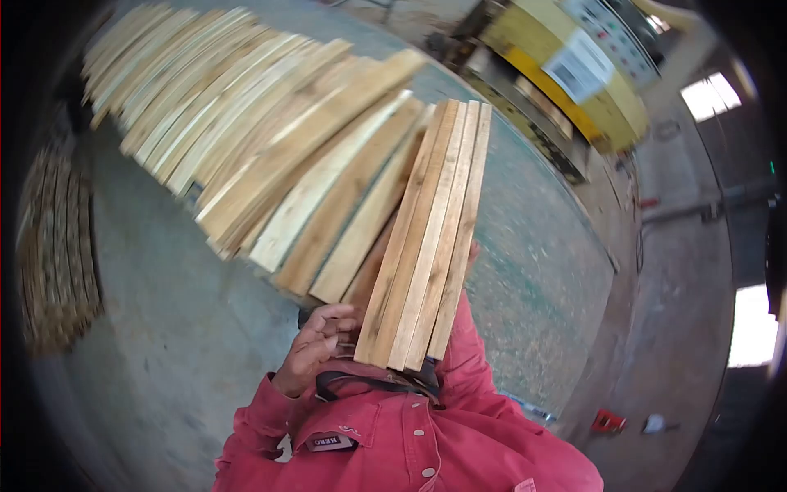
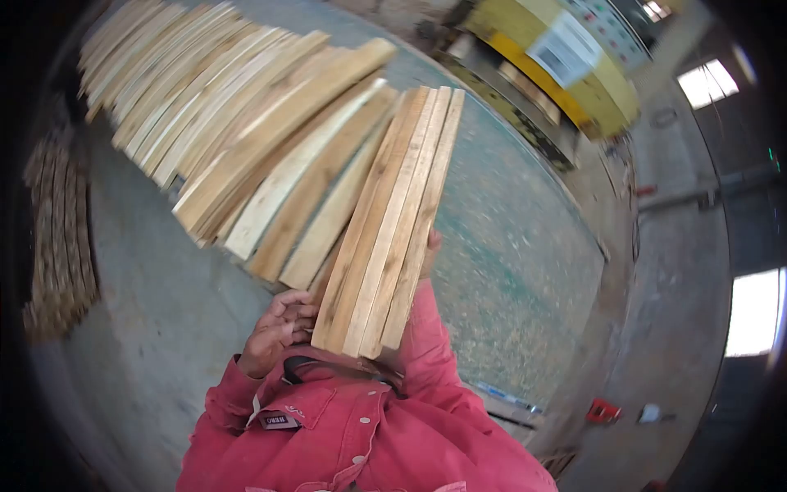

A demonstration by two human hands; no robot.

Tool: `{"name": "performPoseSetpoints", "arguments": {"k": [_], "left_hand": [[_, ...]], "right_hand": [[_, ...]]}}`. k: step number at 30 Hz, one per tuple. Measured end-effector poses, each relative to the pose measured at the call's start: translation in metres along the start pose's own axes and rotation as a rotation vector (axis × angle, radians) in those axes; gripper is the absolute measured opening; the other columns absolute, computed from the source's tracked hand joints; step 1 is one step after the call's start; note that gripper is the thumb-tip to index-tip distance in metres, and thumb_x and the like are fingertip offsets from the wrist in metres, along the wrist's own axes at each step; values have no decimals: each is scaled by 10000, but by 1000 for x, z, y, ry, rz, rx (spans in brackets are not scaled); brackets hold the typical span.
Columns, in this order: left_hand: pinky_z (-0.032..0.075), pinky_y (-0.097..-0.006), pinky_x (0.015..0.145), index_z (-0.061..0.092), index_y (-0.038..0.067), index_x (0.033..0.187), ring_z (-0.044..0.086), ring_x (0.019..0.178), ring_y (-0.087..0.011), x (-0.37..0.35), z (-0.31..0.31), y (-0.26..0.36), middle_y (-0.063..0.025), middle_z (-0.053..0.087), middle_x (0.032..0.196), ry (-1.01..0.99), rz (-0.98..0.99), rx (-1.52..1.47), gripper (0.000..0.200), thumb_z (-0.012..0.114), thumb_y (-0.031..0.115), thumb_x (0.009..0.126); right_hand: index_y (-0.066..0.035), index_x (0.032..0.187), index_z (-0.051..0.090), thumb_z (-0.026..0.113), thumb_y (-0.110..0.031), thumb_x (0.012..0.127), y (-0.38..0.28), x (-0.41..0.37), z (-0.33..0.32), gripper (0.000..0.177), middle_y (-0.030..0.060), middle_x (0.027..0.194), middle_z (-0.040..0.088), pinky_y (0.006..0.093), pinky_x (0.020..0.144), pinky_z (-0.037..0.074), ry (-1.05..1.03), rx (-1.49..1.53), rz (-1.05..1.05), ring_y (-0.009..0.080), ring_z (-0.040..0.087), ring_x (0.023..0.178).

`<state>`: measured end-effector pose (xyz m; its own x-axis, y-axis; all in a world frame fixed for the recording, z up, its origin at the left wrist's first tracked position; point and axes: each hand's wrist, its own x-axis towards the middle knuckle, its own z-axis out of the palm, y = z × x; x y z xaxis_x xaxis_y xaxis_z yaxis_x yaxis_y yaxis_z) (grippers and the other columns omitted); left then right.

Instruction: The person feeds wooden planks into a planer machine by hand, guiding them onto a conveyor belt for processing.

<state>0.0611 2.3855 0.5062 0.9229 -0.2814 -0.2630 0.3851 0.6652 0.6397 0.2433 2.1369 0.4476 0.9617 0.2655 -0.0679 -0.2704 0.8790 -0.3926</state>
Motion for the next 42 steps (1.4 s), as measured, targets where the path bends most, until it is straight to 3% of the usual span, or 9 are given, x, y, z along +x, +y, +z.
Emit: {"name": "performPoseSetpoints", "arguments": {"k": [2, 5, 9, 15, 20, 28, 32, 36, 42], "left_hand": [[454, -325, 1019, 312, 21, 1545, 556, 1197, -188, 20, 27, -8, -138, 530, 1364, 37, -247, 48, 674, 649, 181, 983], [468, -311, 996, 327, 25, 1536, 576, 1161, -190, 80, 64, -69, -138, 524, 1382, -279, 184, 808, 670, 657, 238, 993], [512, -407, 862, 477, -3, 1422, 660, 1039, -300, 148, 92, -144, -196, 656, 1204, -184, -125, 724, 535, 647, 267, 992], [497, -524, 729, 622, 8, 1135, 627, 800, -493, 157, 111, -178, -312, 636, 840, 125, 241, 1389, 305, 569, 276, 998], [483, -514, 732, 625, 14, 1124, 630, 847, -457, 154, 88, -177, -271, 648, 931, 286, 410, 1519, 278, 567, 248, 985], [355, -531, 993, 419, 56, 1529, 497, 1143, -389, 154, 148, -149, -224, 546, 1298, 421, 767, 2046, 669, 632, 328, 957], [364, -501, 967, 456, 51, 1490, 527, 1096, -377, 170, 168, -168, -201, 582, 1191, 374, 625, 2071, 726, 678, 438, 917], [463, -471, 888, 486, 28, 1435, 592, 991, -362, 187, 192, -191, -197, 585, 1143, 153, 378, 1985, 807, 764, 496, 839], [548, -447, 808, 502, -34, 1388, 626, 970, -393, 206, 182, -195, -216, 589, 1098, -80, 43, 1511, 742, 781, 387, 844]], "right_hand": [[-11, 1470, 467, 733, -481, 771, -29, -25, -20, 884, 232, 1336, 623, 499, 1005, 541, -16, 68, -57, 363, 647, 1171], [-19, 1472, 473, 723, -473, 823, -86, -51, -45, 831, 255, 1285, 634, 475, 965, 562, 75, 32, -156, 356, 663, 1138], [0, 1434, 511, 707, -437, 886, -159, -88, -70, 727, 260, 1239, 657, 440, 917, 580, 320, -142, -193, 350, 691, 1076], [115, 1239, 611, 785, -396, 797, -238, -111, -99, 698, 245, 1119, 713, 405, 890, 563, 816, -869, -132, 357, 723, 970], [124, 1161, 623, 888, -350, 600, -247, -116, -87, 780, 266, 1040, 721, 396, 880, 565, 1092, -1527, -62, 374, 728, 942], [84, 1120, 635, 864, -251, 605, -298, -149, -83, 655, 248, 1048, 729, 397, 884, 565, 1123, -1512, -359, 394, 722, 955], [60, 1202, 635, 839, -277, 599, -340, -178, -120, 721, 279, 1220, 671, 422, 992, 514, 1005, -1600, -261, 438, 661, 1116], [-22, 1388, 590, 810, -398, 563, -361, -221, -153, 933, 311, 1618, 260, 447, 1204, 284, 910, -1895, -154, 460, 325, 1468], [-148, 1474, 550, 795, -507, 679, -389, -290, -212, 907, 253, 1672, 161, 514, 1241, 160, 970, -1892, -321, 423, 234, 1522]]}}
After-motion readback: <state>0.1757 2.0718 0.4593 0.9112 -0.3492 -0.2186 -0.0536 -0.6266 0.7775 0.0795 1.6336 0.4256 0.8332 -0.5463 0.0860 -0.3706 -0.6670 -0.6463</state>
